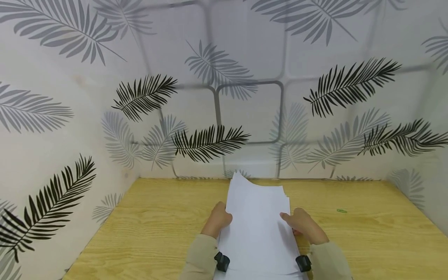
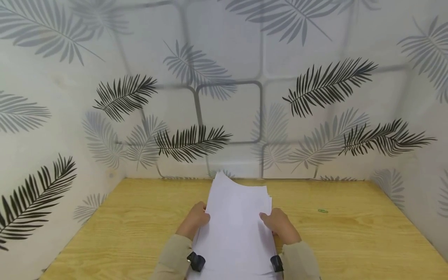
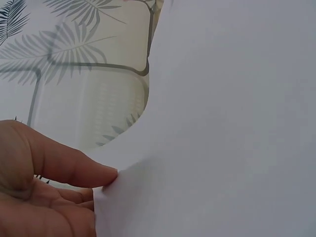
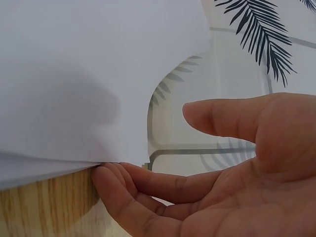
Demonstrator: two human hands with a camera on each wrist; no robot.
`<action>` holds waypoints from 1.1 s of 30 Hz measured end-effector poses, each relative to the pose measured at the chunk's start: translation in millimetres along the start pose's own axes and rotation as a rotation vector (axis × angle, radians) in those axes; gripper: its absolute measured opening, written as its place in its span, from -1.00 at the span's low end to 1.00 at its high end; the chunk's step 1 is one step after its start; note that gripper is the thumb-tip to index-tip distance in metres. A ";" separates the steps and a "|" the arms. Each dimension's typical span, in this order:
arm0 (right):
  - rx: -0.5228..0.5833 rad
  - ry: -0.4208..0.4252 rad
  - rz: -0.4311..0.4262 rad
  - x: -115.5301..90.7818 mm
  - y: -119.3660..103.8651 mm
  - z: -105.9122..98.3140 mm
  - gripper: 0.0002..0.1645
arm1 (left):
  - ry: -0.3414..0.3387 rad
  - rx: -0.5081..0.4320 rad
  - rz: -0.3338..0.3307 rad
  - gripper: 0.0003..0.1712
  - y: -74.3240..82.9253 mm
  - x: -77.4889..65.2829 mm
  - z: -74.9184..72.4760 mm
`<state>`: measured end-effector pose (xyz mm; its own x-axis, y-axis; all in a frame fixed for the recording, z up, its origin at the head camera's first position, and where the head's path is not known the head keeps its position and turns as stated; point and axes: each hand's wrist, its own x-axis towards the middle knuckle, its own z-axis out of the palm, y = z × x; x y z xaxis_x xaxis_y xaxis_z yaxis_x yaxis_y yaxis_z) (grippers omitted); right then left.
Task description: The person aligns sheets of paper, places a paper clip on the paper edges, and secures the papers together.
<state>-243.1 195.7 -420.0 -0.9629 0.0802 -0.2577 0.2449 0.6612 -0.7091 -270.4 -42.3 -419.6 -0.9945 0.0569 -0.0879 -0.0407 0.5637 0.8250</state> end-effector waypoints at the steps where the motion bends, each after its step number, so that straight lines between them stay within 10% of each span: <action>1: 0.004 0.000 -0.001 0.1 0.4 0.0 -0.28 | -0.006 -0.009 -0.003 -0.55 -0.1 0.3 0.6; 23: 0.028 0.011 -0.010 2.8 5.8 -2.2 -0.35 | 0.077 -0.079 0.039 -0.61 1.3 5.4 0.3; 33: -0.021 0.047 -0.005 7.6 9.4 -3.7 -0.45 | 0.009 -0.181 -0.019 -0.59 5.9 3.5 -7.5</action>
<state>-248.5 205.2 -426.2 -0.9684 0.1115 -0.2233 0.2384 0.6775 -0.6958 -274.8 -45.0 -410.8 -0.9942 0.0401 -0.1000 -0.0751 0.4067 0.9105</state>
